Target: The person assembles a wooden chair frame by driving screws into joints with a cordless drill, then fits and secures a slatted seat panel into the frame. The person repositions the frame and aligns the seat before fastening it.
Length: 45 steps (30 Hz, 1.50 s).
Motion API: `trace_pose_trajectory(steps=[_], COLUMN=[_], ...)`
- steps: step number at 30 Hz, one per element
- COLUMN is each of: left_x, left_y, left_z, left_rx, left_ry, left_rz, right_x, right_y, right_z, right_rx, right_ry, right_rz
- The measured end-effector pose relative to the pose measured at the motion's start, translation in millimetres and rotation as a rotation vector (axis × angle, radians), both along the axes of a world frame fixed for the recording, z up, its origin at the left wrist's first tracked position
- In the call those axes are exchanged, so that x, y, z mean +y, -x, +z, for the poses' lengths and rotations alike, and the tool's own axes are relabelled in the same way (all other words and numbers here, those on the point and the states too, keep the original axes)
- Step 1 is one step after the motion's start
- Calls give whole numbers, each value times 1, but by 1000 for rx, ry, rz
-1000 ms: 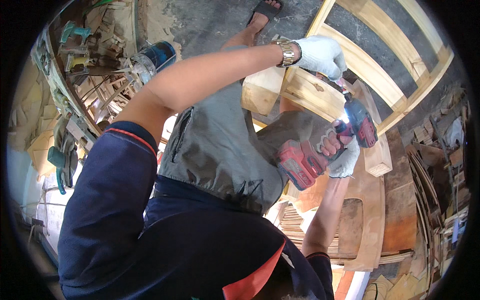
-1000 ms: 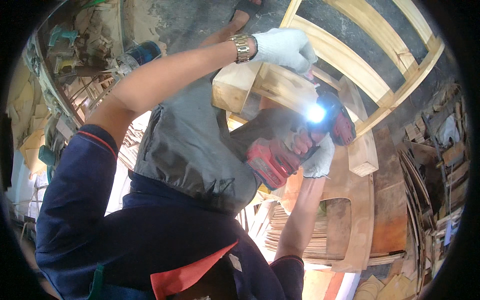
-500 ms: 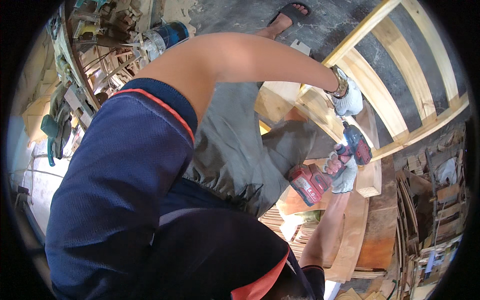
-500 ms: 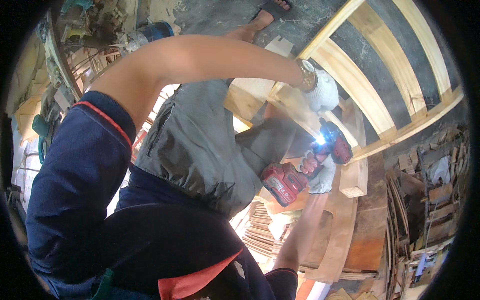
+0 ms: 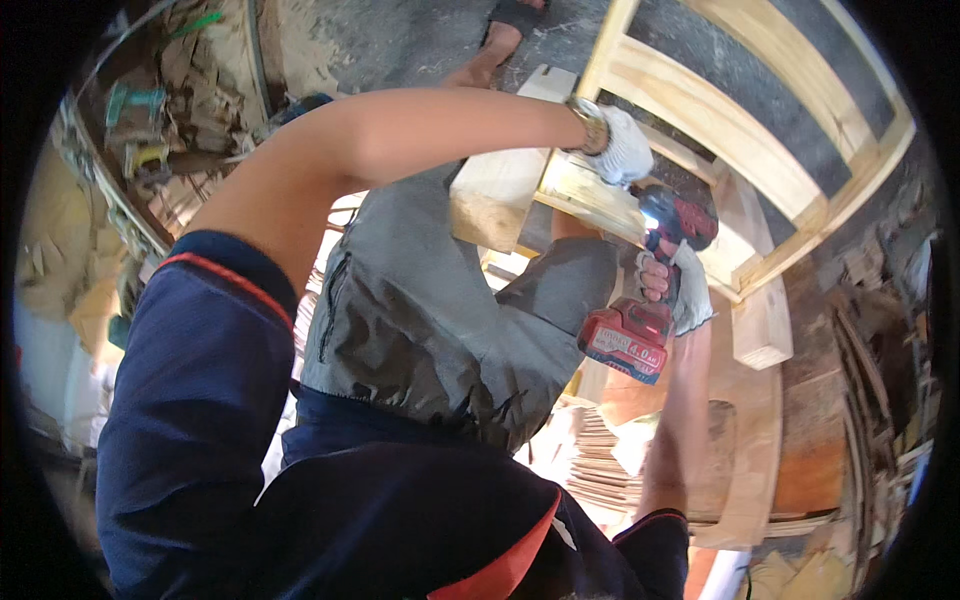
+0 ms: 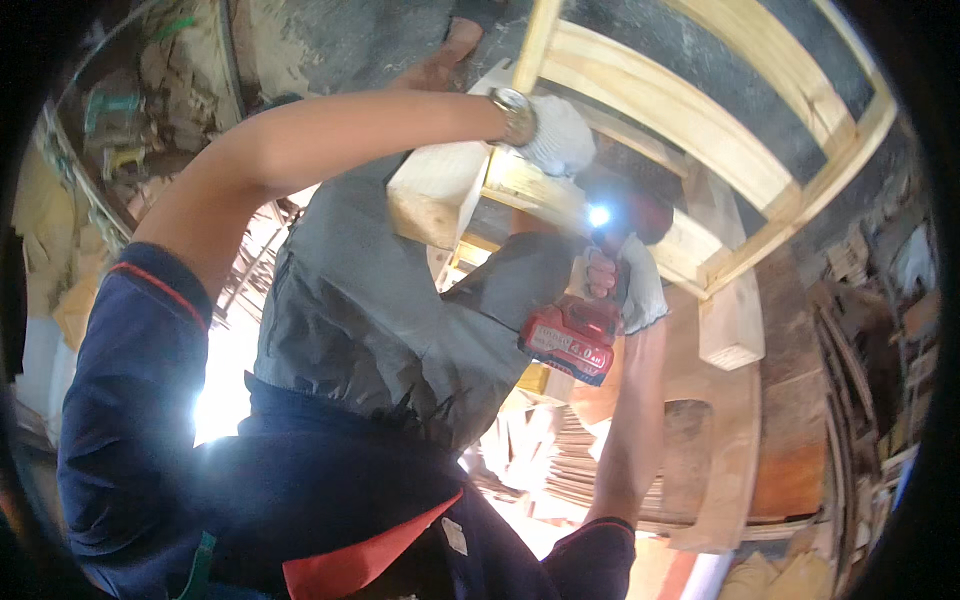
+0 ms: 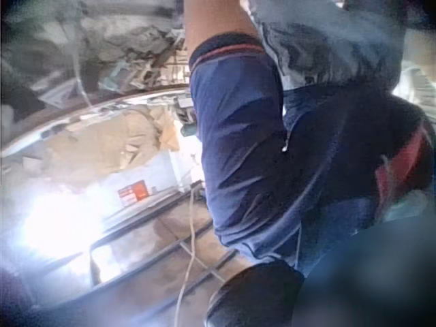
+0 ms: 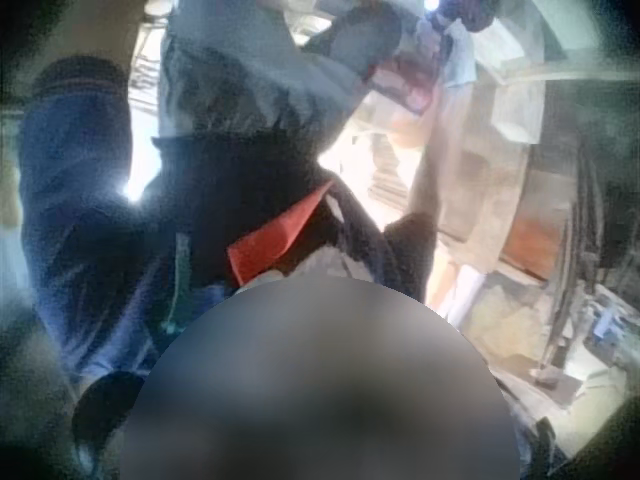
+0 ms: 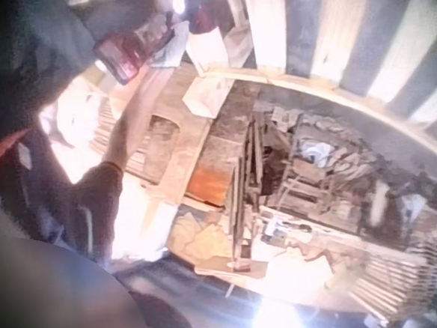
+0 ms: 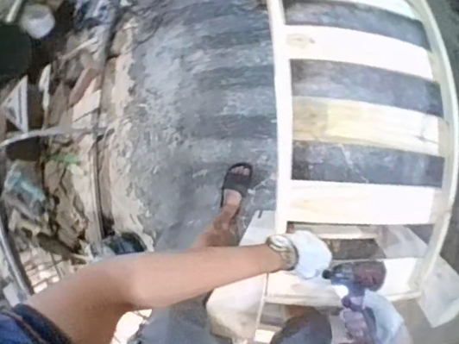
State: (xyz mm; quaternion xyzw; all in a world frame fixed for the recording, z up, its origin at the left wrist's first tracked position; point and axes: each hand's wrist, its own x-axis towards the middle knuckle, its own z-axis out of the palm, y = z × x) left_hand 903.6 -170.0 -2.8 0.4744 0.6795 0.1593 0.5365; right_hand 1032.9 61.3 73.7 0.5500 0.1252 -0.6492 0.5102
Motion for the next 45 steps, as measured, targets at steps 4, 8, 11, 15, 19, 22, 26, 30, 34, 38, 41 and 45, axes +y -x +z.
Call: trace_pose_trajectory(steps=[4,8,11,15,19,22,26,30,34,38,41,45], left_x=[-4,-5,-2,1,3,2,1,-1,-2,1,6,21], left_y=[3,6,8,5,2,0,-3,-3,-1,0,4,15], left_z=[-5,-3,0,2,2,2,2,4,9,11,12,16], left_rx=[-110,-153,-199,-195,-156,-147,-160,-155,-160,-104,-177,-53], left_ry=[-4,102,150,125,153,138,158,117,143,170,197,184], left_rz=[-16,1,-24,3,-19,-24,2,13,35,2,4,-30], right_x=[0,2,5,6,7,8,8,8,6,5,6,8], right_y=[-1,-8,-14,-20,-24,-25,-25,-25,-24,-27,-33,-40], right_z=[-7,-10,-12,-16,-20,-21,-22,-21,-22,-26,-33,-46], right_rx=[38,109,98,87,104,103,121,118,122,140,163,261], right_ry=[22,61,39,94,107,124,112,88,84,70,51,52], right_rz=[111,39,64,15,14,39,61,109,115,136,145,191])
